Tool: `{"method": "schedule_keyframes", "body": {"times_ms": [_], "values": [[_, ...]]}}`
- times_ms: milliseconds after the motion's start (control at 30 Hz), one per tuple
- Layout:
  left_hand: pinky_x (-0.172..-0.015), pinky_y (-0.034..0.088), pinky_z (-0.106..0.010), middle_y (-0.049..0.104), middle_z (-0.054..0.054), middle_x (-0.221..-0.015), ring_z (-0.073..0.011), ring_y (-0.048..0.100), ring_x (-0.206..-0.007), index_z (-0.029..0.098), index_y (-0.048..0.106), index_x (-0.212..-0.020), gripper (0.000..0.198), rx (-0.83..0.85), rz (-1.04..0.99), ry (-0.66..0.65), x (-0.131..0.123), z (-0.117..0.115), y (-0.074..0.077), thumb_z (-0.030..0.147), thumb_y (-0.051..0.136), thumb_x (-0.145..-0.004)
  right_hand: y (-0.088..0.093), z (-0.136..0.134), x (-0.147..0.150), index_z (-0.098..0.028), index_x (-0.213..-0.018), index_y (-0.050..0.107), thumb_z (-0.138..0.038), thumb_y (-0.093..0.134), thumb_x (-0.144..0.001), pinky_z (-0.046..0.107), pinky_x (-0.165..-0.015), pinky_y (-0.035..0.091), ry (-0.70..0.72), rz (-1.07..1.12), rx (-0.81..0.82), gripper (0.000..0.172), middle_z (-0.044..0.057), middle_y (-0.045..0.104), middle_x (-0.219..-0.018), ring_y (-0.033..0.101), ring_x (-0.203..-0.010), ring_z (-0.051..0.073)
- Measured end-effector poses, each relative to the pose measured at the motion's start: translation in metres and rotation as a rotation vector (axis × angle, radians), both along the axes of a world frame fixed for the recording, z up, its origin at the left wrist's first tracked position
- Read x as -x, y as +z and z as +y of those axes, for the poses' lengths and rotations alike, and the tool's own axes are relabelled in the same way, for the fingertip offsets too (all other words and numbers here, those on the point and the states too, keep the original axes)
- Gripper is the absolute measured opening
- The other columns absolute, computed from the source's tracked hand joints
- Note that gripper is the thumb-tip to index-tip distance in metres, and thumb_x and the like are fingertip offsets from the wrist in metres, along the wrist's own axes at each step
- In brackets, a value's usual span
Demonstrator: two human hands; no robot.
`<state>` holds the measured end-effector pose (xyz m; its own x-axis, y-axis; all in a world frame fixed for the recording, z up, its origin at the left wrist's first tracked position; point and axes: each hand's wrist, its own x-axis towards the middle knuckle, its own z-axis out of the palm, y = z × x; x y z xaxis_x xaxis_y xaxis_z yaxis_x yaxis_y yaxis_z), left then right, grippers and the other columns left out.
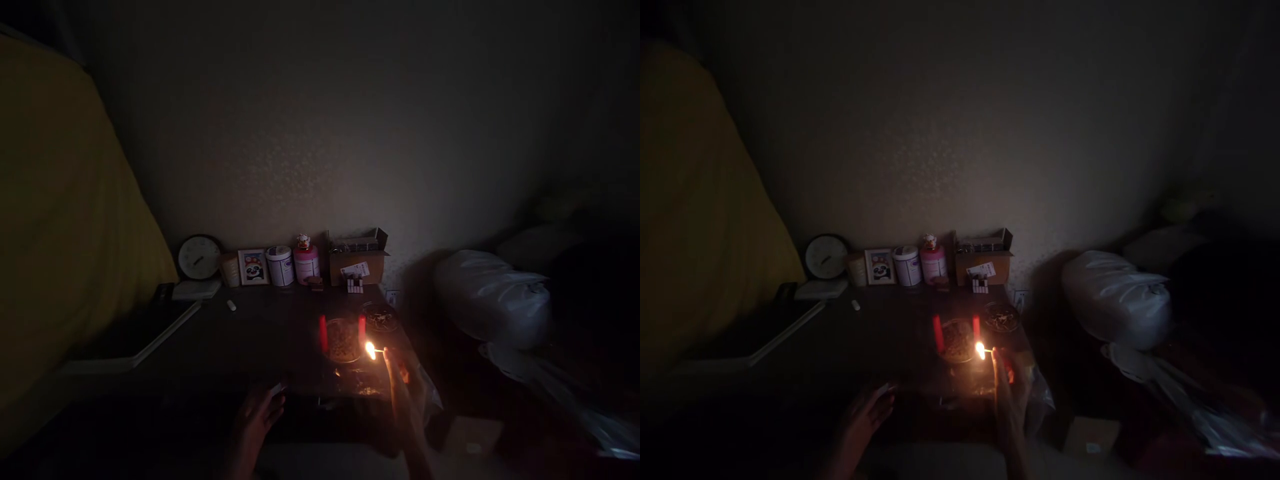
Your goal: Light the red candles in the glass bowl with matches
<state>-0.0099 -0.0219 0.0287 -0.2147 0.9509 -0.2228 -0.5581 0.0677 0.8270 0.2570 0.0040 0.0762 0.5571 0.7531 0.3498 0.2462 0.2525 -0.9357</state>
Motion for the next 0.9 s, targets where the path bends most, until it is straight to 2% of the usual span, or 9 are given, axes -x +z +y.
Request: {"method": "schedule_keyframes", "body": {"times_ms": [133, 233, 333, 433, 533, 667, 900], "values": [[-0.069, 0.051, -0.036, 0.075, -0.006, -0.085, -0.0233, 0.067, -0.073, 0.021, 0.07, -0.078, 0.035, 0.046, -0.065, 0.001, 0.011, -0.004, -0.014, 0.034, 0.082, -0.048, 0.006, -0.001, 0.0, -0.017, -0.085, 0.068, -0.043, 0.059, -0.076, 0.029, -0.063, 0.045, -0.025, 0.027, -0.021, 0.029, 0.006, 0.066, -0.085, 0.058, -0.076, 0.019], [-0.07, 0.052, -0.035, 0.074, -0.006, -0.092, -0.0221, 0.067, -0.076, 0.022, 0.069, -0.083, 0.033, 0.046, -0.054, -0.028, 0.015, -0.008, -0.024, 0.033, 0.08, -0.054, 0.01, -0.003, 0.001, -0.019, -0.081, 0.068, -0.039, 0.057, -0.079, 0.028, -0.06, 0.044, -0.034, 0.004, -0.027, 0.023, 0.005, 0.067, -0.082, 0.059, -0.074, 0.019], [-0.072, 0.052, -0.032, 0.072, -0.005, -0.101, -0.0194, 0.066, -0.079, 0.022, 0.068, -0.088, 0.031, 0.056, -0.053, -0.097, 0.017, -0.012, -0.027, 0.034, 0.077, -0.061, 0.011, -0.003, 0.001, -0.021, -0.08, 0.068, -0.035, 0.056, -0.08, 0.027, -0.057, 0.043, -0.033, -0.019, -0.034, 0.018, 0.003, 0.067, -0.078, 0.058, -0.069, 0.018], [-0.07, 0.052, -0.03, 0.073, -0.003, -0.099, -0.0178, 0.066, -0.076, 0.023, 0.069, -0.086, 0.032, 0.06, -0.082, -0.113, 0.018, -0.015, -0.025, 0.037, 0.079, -0.059, 0.011, -0.003, 0.001, -0.022, -0.084, 0.068, -0.033, 0.055, -0.081, 0.027, -0.058, 0.042, -0.05, -0.042, -0.018, 0.017, 0.002, 0.066, -0.075, 0.054, -0.062, 0.016], [-0.069, 0.052, -0.032, 0.073, -0.006, -0.098, -0.0195, 0.066, -0.076, 0.023, 0.069, -0.085, 0.036, 0.056, -0.074, -0.096, 0.019, -0.014, -0.024, 0.04, 0.08, -0.056, 0.009, -0.002, 0.002, -0.022, -0.085, 0.068, -0.035, 0.055, -0.081, 0.028, -0.062, 0.043, -0.054, -0.038, -0.001, 0.019, 0.002, 0.066, -0.076, 0.051, -0.06, 0.015], [-0.074, 0.051, -0.036, 0.072, -0.008, -0.1, -0.0226, 0.066, -0.078, 0.023, 0.068, -0.086, 0.035, 0.059, -0.012, -0.067, 0.019, -0.011, -0.029, 0.039, 0.077, -0.057, 0.006, 0.001, 0.001, -0.019, -0.084, 0.067, -0.045, 0.055, -0.08, 0.029, -0.064, 0.045, -0.033, -0.016, 0.023, 0.029, 0.004, 0.065, -0.08, 0.055, -0.071, 0.018], [-0.084, 0.049, -0.045, 0.071, -0.011, -0.101, -0.0318, 0.062, -0.098, 0.024, 0.066, -0.087, 0.032, 0.099, 0.008, -0.066, 0.018, -0.009, -0.035, 0.041, 0.07, -0.06, 0.0, 0.003, -0.002, -0.018, -0.086, 0.066, -0.046, 0.057, -0.078, 0.028, -0.069, 0.046, 0.053, -0.004, -0.003, 0.031, 0.004, 0.066, -0.088, 0.058, -0.082, 0.018]]}}
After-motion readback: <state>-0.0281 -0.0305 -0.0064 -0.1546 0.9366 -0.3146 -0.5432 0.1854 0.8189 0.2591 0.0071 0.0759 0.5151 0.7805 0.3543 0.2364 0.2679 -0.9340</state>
